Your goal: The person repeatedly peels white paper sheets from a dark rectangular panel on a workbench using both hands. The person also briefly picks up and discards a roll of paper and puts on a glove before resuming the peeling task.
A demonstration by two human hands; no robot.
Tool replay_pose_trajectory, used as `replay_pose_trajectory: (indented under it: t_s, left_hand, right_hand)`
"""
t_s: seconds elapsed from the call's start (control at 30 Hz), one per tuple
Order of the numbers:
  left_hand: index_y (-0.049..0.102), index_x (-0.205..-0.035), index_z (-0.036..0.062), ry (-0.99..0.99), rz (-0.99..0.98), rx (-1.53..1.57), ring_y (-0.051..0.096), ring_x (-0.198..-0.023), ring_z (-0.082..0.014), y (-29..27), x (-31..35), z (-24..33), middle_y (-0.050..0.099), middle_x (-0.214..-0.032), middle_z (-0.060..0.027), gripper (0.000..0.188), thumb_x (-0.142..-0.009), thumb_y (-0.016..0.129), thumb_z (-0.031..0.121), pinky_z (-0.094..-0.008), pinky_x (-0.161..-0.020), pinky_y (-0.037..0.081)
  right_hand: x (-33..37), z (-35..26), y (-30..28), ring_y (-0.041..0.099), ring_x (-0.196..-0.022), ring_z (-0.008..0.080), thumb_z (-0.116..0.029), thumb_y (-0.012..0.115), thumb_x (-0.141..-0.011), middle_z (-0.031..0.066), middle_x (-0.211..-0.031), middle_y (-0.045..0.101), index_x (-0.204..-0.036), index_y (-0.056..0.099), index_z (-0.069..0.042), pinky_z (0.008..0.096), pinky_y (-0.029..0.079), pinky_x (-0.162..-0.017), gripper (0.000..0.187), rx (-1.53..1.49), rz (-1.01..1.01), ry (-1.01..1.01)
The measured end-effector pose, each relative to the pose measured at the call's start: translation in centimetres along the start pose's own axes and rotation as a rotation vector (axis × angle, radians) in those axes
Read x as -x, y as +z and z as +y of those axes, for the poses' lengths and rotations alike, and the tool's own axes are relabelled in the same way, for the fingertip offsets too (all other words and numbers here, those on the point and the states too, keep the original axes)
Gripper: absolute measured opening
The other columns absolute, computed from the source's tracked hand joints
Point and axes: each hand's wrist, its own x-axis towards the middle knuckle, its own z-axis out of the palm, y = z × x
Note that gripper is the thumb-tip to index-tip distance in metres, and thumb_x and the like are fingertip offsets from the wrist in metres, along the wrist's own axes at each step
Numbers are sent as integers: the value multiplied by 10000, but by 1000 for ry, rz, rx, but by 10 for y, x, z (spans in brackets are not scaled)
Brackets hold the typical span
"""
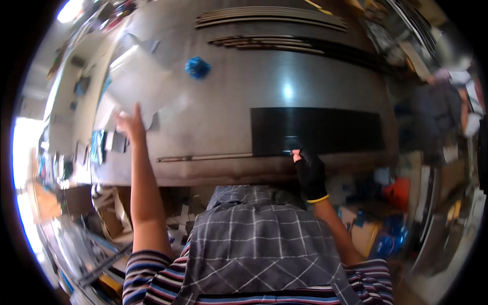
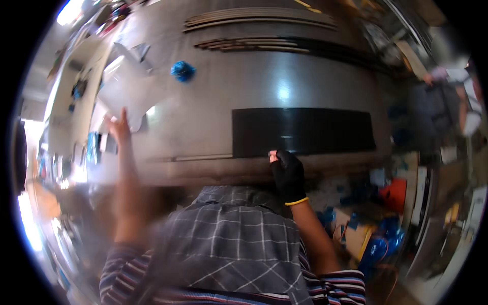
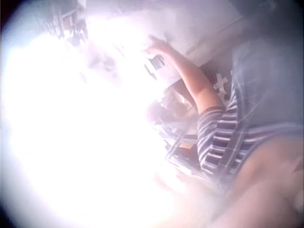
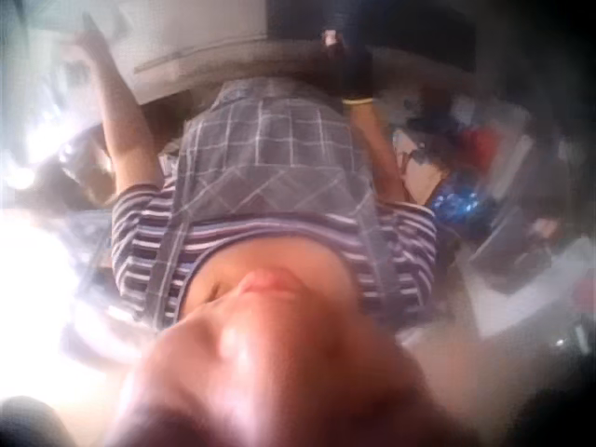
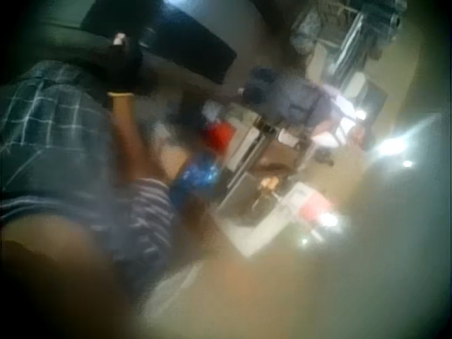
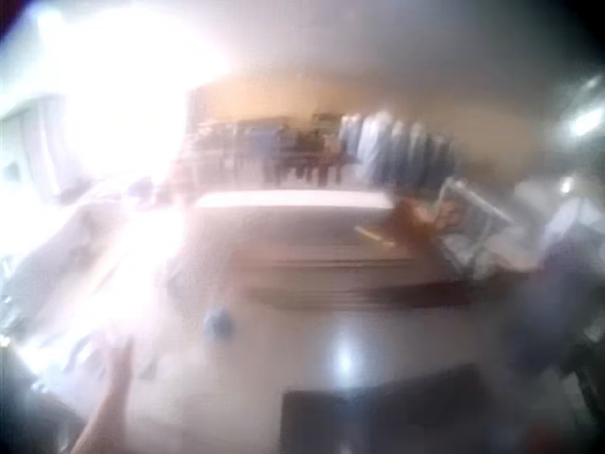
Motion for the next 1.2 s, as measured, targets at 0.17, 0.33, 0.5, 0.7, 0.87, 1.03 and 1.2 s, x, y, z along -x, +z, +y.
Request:
replay_pose_trajectory:
  t_s: [0.17,0.33,0.5,0.7,0.87,1.03,1.2]
  left_hand:
    - [570,-1119,94,659,-603,-200,533,-1038,-339,2,138,54,582,-1093,-113,570,-637,848,218,-476,-910,416]
    - [609,-887,80,625,-708,-103,542,-852,-320,31,162,40,572,-868,-90,309,-687,808,204,-433,-743,451]
    - [621,-805,69,708,-722,-66,547,-815,-302,37,154,63,574,-819,-71,223,-720,784,194,-413,-706,461]
    - [633,-821,71,736,-733,-85,562,-808,-291,35,161,66,592,-817,-66,218,-719,783,191,-400,-697,478]
    - [639,-828,71,789,-746,-95,572,-808,-293,43,157,66,605,-816,-67,209,-715,781,174,-400,-694,483]
    - [630,-824,66,796,-792,-71,570,-809,-299,39,150,73,602,-815,-75,210,-719,782,166,-405,-695,477]
    - [604,-821,53,710,-847,-104,562,-806,-311,28,139,57,590,-818,-94,240,-705,790,151,-416,-694,469]
  right_hand:
    - [17,67,-19,658,-942,292,-213,624,-904,125,-1004,697,-1012,678,-67,379,513,-851,189,420,392,75]
    - [3,91,-54,587,-1110,331,-287,610,-920,149,-1165,644,-1132,639,-57,412,450,-976,314,599,333,80]
    - [-45,142,-77,360,-1365,381,-357,571,-945,204,-1443,435,-1393,452,-24,432,298,-1126,571,921,339,-102]
    - [-49,104,-13,251,-1413,416,-442,656,-829,235,-1491,330,-1397,383,-26,579,153,-1161,756,940,25,21]
    - [-29,34,117,272,-1383,459,-592,612,-796,304,-1461,328,-1410,345,20,634,157,-1133,908,473,24,-194]
    - [-34,15,121,289,-1377,456,-572,594,-824,291,-1470,331,-1370,393,47,573,157,-1162,850,411,-128,-242]
    - [-48,65,41,281,-1377,442,-355,734,-729,282,-1454,343,-1336,433,13,521,229,-1151,771,389,33,12]
